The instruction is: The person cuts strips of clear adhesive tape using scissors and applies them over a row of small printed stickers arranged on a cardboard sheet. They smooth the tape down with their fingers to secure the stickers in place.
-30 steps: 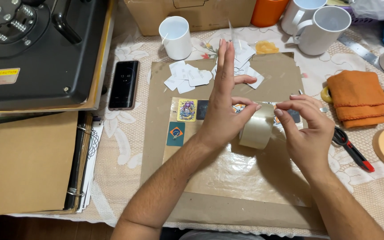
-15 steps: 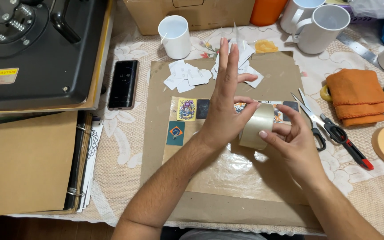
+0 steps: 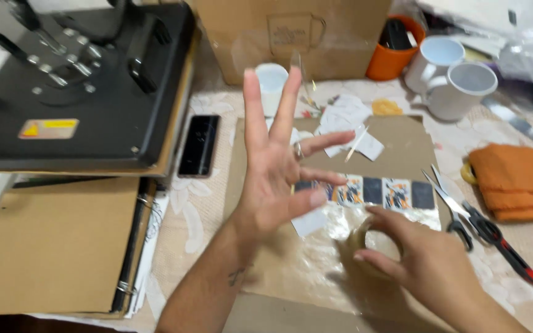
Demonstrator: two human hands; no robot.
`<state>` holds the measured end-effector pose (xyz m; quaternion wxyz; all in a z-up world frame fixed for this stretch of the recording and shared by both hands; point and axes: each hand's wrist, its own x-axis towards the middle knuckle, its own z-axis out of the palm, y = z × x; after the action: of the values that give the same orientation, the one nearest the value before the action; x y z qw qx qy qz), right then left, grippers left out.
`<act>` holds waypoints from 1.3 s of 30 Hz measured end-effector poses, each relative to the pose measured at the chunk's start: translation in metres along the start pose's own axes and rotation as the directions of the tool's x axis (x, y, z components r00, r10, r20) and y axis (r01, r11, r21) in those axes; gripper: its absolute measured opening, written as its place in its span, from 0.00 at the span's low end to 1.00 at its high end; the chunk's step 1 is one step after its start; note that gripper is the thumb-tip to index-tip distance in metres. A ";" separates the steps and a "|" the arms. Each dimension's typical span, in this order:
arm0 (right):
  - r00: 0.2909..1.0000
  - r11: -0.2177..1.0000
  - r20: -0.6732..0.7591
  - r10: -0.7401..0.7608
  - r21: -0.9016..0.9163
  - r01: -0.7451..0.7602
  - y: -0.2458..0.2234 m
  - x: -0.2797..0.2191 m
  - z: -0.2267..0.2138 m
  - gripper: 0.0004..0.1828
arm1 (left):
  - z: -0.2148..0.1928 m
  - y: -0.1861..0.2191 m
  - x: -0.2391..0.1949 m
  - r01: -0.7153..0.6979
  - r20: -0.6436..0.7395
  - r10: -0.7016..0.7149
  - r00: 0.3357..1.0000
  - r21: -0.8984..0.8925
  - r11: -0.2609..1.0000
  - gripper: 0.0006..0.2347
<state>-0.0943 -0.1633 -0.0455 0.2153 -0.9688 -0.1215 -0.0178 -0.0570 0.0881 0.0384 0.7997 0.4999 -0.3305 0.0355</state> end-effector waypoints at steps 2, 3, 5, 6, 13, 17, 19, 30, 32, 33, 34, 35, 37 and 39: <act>0.998 0.919 -0.048 0.050 0.394 -0.027 -0.032 0.028 -0.028 0.34 | -0.007 0.008 -0.006 -0.075 0.045 0.069 0.997 0.126 0.989 0.48; 0.991 0.687 -0.041 0.131 0.724 -0.061 -0.047 0.037 -0.042 0.26 | -0.010 0.011 -0.011 -0.128 0.092 0.110 0.990 0.226 0.966 0.46; 0.991 0.572 -0.113 0.073 0.819 0.051 -0.074 0.063 -0.046 0.30 | -0.011 0.021 -0.015 -0.154 0.126 0.126 0.984 0.242 0.958 0.46; 0.982 0.438 -0.186 0.033 0.886 0.153 -0.088 0.075 -0.048 0.35 | -0.012 0.025 -0.016 -0.174 0.160 0.137 0.978 0.251 0.952 0.46; 0.952 0.432 -0.307 0.016 0.860 0.271 -0.127 0.110 -0.037 0.04 | -0.031 0.044 -0.016 -0.178 0.079 0.163 0.983 0.234 0.956 0.42; 0.956 0.387 -0.278 -0.097 0.874 0.294 -0.126 0.126 -0.034 0.02 | -0.047 0.040 -0.015 -0.216 -0.003 0.237 0.971 0.398 0.891 0.41; 0.961 0.412 -0.233 -0.146 0.869 0.273 -0.120 0.139 -0.030 0.03 | -0.061 0.038 -0.016 -0.254 -0.008 0.303 0.953 0.527 0.811 0.41; 0.938 0.399 0.160 0.309 0.873 -0.280 -0.077 0.285 0.103 0.14 | -0.069 0.024 -0.031 -0.375 -0.199 0.747 0.634 0.766 0.522 0.50; 0.920 0.378 0.184 0.346 0.870 -0.316 -0.080 0.289 0.109 0.16 | -0.061 0.028 -0.020 -0.427 -0.278 0.791 0.546 0.720 0.547 0.52; 0.900 0.353 0.196 0.389 0.871 -0.342 -0.081 0.292 0.110 0.18 | -0.057 0.030 -0.013 -0.493 -0.353 0.817 0.455 0.664 0.562 0.54; 0.901 0.355 0.196 0.387 0.870 -0.342 -0.083 0.293 0.111 0.18 | -0.062 0.032 -0.017 -0.492 -0.354 0.818 0.454 0.666 0.561 0.54; 0.891 0.321 0.208 0.403 0.880 -0.351 -0.085 0.293 0.111 0.18 | -0.068 0.034 -0.020 -0.484 -0.328 0.814 0.479 0.675 0.557 0.54; 0.881 0.290 0.220 0.418 0.887 -0.359 -0.086 0.295 0.112 0.19 | -0.070 0.037 -0.021 -0.475 -0.304 0.809 0.502 0.685 0.552 0.54; 0.891 0.284 0.188 0.414 0.903 -0.323 -0.087 0.296 0.113 0.19 | -0.064 0.039 -0.018 -0.468 -0.346 0.819 0.458 0.689 0.553 0.55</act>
<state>0.1700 0.0281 -0.0868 0.7163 -0.6837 0.1247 0.0624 -0.0545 0.1647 0.0402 0.6190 0.4710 -0.1868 0.6001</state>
